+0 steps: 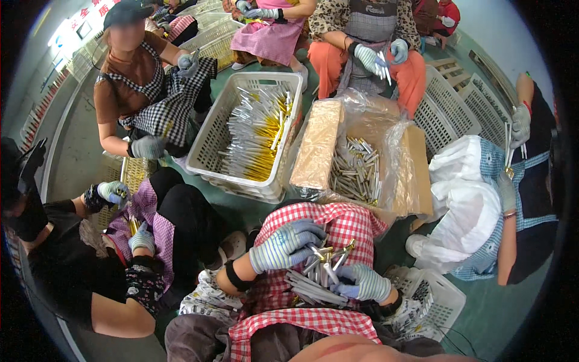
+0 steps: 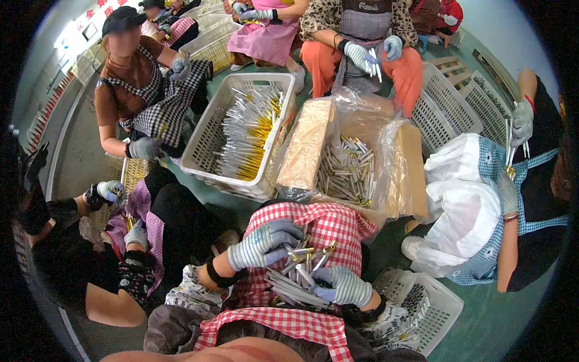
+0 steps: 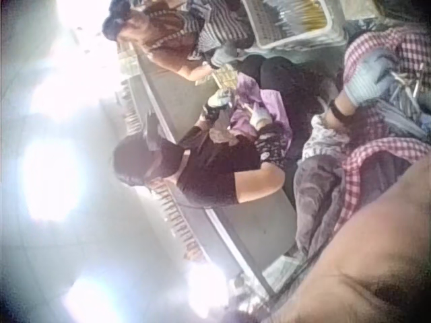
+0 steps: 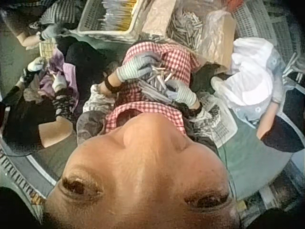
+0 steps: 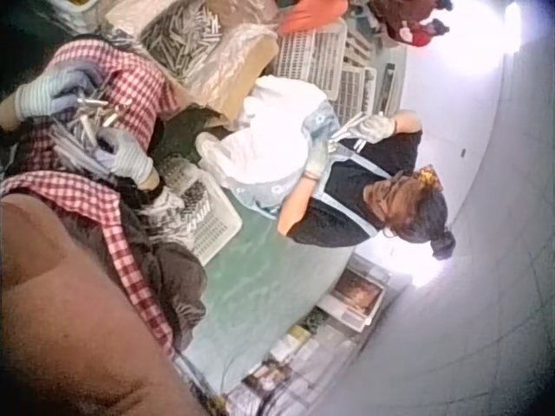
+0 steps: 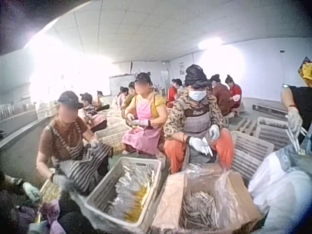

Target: Assembling small plastic and metal components by hand and placing them into baskets while seated.

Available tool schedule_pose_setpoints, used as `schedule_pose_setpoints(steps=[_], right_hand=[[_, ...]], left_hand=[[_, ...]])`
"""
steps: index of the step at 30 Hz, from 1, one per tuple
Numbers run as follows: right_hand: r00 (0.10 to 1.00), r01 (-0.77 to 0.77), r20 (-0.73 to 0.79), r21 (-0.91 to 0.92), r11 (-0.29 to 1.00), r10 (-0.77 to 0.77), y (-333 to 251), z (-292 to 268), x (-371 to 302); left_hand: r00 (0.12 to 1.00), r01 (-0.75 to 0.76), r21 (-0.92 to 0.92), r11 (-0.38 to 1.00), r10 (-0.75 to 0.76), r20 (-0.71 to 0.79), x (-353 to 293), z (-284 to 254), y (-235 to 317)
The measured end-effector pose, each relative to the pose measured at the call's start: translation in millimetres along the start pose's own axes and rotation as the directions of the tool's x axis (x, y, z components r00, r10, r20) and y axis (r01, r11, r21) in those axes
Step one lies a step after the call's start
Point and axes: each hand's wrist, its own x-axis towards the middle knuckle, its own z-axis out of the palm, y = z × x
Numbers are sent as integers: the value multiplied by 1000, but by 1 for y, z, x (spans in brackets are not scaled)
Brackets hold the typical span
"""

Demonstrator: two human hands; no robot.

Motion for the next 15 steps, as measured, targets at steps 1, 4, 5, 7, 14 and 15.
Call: schedule_pose_setpoints(steps=[1,4,5,7,14,15], right_hand=[[1000,-11,-13,38,999,11,-1,1,-5],[994,-9,-92,441,898,55,-8,8,-25],[992,44,-123,481,876,18,-16,6,-31],[973,187,-224,625,758,-55,-31,4,-35],[807,220,-588,219,951,-51,-73,-2,-6],[796,96,-605,135,986,5,-66,-1,-3]], left_hand=[[1000,31,14,999,-31,-5,-4,-4,7],[997,73,73,995,-71,-21,-27,-8,20],[997,75,119,990,-73,-16,-30,-8,23],[992,118,121,986,-113,-50,-34,-12,30],[956,290,189,938,-291,-25,-29,-35,73],[954,299,216,929,-300,-28,-26,-37,72]])
